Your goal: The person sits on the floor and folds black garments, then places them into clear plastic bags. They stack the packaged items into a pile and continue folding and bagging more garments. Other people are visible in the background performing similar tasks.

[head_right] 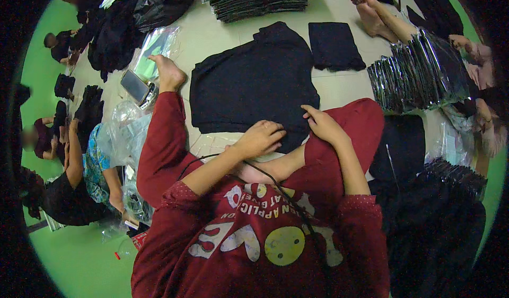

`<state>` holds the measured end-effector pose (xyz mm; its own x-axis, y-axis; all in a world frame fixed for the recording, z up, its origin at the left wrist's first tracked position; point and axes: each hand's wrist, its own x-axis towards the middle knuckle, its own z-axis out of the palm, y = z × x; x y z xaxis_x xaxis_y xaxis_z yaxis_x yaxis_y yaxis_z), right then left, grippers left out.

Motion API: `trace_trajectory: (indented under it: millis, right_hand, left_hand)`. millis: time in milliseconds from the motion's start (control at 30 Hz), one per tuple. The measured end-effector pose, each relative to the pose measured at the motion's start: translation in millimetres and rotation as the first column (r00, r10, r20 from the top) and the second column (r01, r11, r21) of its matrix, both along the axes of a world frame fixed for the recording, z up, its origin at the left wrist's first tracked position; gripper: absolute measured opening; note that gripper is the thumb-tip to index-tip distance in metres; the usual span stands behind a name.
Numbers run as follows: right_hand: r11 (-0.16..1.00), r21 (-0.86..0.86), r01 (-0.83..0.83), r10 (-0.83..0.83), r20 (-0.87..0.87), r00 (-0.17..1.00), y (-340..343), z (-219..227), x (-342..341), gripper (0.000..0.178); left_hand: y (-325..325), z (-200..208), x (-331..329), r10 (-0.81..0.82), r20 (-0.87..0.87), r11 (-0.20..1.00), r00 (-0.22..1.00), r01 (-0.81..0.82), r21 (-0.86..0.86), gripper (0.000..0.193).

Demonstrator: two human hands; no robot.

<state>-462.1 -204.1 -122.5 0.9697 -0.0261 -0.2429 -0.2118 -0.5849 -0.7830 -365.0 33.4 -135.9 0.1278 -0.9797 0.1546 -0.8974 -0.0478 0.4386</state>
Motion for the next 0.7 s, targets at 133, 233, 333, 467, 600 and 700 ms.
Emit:
trace_trajectory:
  millis: [133, 233, 333, 467, 600, 700]
  right_hand:
    - [0.995, 0.091, 0.036, -0.036, 0.0, 0.999, -4.0, 13.9, -5.0, 0.046]
    - [0.992, 0.121, 0.047, -0.043, -0.031, 0.999, -4.2, 21.8, -1.1, 0.048]
    - [0.99, 0.127, 0.058, -0.059, 0.004, 0.998, -7.2, 31.9, 5.5, 0.048]
    - [0.987, 0.14, 0.083, -0.094, 0.073, 0.993, -10.9, 44.1, 17.4, 0.047]
    - [0.967, 0.254, 0.024, -0.049, 0.093, 0.994, 4.4, 46.5, 26.9, 0.048]
    - [0.981, 0.168, -0.095, 0.074, 0.128, 0.989, 30.3, 37.5, 30.3, 0.052]
  left_hand:
    - [-5.8, -8.7, -11.4, -0.059, 0.089, 0.997, 0.994, 0.055, 0.052, 0.029]
    - [-4.4, -9.9, -11.4, -0.092, 0.103, 0.996, 0.99, 0.092, 0.012, 0.021]
    - [-9.9, -4.6, -13.3, -0.091, 0.01, 0.99, 0.996, 0.092, -0.103, 0.014]
    - [-23.5, 7.2, -5.5, 0.094, -0.411, 0.995, 0.907, -0.074, 0.063, 0.016]
    - [-35.0, 11.0, 22.0, 0.345, -0.801, 0.938, 0.488, -0.21, 0.276, 0.025]
    - [-34.0, 7.3, 31.0, 0.309, -0.912, 0.935, 0.268, -0.263, 0.24, 0.022]
